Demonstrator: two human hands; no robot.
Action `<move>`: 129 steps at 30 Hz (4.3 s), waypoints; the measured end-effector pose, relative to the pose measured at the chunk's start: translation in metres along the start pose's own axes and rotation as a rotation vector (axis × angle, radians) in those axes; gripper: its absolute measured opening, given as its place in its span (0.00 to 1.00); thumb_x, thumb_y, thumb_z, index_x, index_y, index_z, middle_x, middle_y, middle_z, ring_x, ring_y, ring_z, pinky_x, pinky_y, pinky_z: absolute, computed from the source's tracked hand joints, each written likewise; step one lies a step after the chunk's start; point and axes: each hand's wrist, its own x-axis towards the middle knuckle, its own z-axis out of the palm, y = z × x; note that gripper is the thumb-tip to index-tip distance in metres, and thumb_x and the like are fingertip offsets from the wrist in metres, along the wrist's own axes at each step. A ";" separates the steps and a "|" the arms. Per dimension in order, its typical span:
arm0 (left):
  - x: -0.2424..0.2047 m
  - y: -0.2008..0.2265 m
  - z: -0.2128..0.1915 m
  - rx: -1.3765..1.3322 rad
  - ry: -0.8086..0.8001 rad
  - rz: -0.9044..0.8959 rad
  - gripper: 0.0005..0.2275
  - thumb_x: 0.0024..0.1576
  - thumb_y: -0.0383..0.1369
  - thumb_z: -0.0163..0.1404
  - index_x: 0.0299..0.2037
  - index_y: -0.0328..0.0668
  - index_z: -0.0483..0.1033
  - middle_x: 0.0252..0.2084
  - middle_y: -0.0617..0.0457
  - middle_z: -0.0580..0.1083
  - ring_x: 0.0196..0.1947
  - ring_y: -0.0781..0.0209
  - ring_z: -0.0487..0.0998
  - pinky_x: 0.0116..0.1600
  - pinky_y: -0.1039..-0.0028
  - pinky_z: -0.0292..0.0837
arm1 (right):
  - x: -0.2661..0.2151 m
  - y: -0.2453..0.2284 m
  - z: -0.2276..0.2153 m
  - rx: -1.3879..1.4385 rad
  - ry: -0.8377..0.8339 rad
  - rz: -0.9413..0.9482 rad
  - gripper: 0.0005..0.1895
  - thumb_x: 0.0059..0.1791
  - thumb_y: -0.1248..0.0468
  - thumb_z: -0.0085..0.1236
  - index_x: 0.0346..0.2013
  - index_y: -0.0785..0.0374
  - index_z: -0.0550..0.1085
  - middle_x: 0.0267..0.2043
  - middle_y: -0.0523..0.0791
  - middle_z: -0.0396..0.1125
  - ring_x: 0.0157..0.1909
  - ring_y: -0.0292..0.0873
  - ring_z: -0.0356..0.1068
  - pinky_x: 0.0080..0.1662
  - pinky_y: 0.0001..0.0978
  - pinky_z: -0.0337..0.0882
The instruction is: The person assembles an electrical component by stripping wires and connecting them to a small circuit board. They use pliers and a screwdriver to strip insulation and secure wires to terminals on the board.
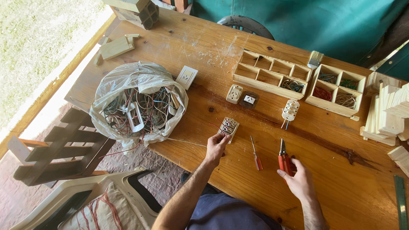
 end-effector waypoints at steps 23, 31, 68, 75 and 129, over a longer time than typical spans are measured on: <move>-0.008 -0.009 -0.029 -0.284 -0.298 0.182 0.09 0.73 0.35 0.58 0.42 0.40 0.75 0.28 0.58 0.61 0.25 0.69 0.55 0.30 0.76 0.53 | -0.007 -0.124 0.090 0.028 -0.359 -0.424 0.08 0.57 0.57 0.58 0.50 0.52 0.77 0.38 0.45 0.83 0.38 0.53 0.81 0.44 0.47 0.76; 0.003 -0.034 -0.036 -0.246 -0.241 0.159 0.06 0.71 0.32 0.61 0.47 0.38 0.81 0.27 0.58 0.69 0.28 0.74 0.70 0.35 0.81 0.76 | 0.007 -0.112 0.105 0.080 -0.343 -0.427 0.18 0.53 0.63 0.62 0.59 0.58 0.79 0.48 0.60 0.81 0.54 0.67 0.84 0.56 0.58 0.81; 0.005 -0.037 -0.039 -0.161 -0.228 0.180 0.06 0.67 0.32 0.65 0.43 0.38 0.83 0.29 0.58 0.72 0.31 0.72 0.76 0.39 0.79 0.79 | 0.000 -0.143 0.097 0.046 -0.456 -0.438 0.24 0.49 0.65 0.56 0.61 0.56 0.76 0.42 0.60 0.79 0.49 0.65 0.83 0.53 0.62 0.77; -0.001 -0.029 -0.042 -0.126 -0.218 0.164 0.08 0.66 0.34 0.67 0.43 0.39 0.83 0.28 0.59 0.73 0.31 0.73 0.77 0.42 0.77 0.84 | -0.005 -0.148 0.098 0.080 -0.493 -0.384 0.25 0.49 0.66 0.54 0.63 0.57 0.75 0.44 0.57 0.78 0.53 0.62 0.81 0.57 0.59 0.78; 0.004 -0.029 -0.054 -0.001 -0.352 0.129 0.05 0.66 0.33 0.64 0.42 0.42 0.84 0.32 0.59 0.76 0.37 0.72 0.80 0.44 0.81 0.78 | 0.004 -0.117 0.111 0.150 -0.561 -0.430 0.26 0.47 0.68 0.54 0.61 0.57 0.73 0.45 0.58 0.75 0.51 0.60 0.78 0.56 0.57 0.75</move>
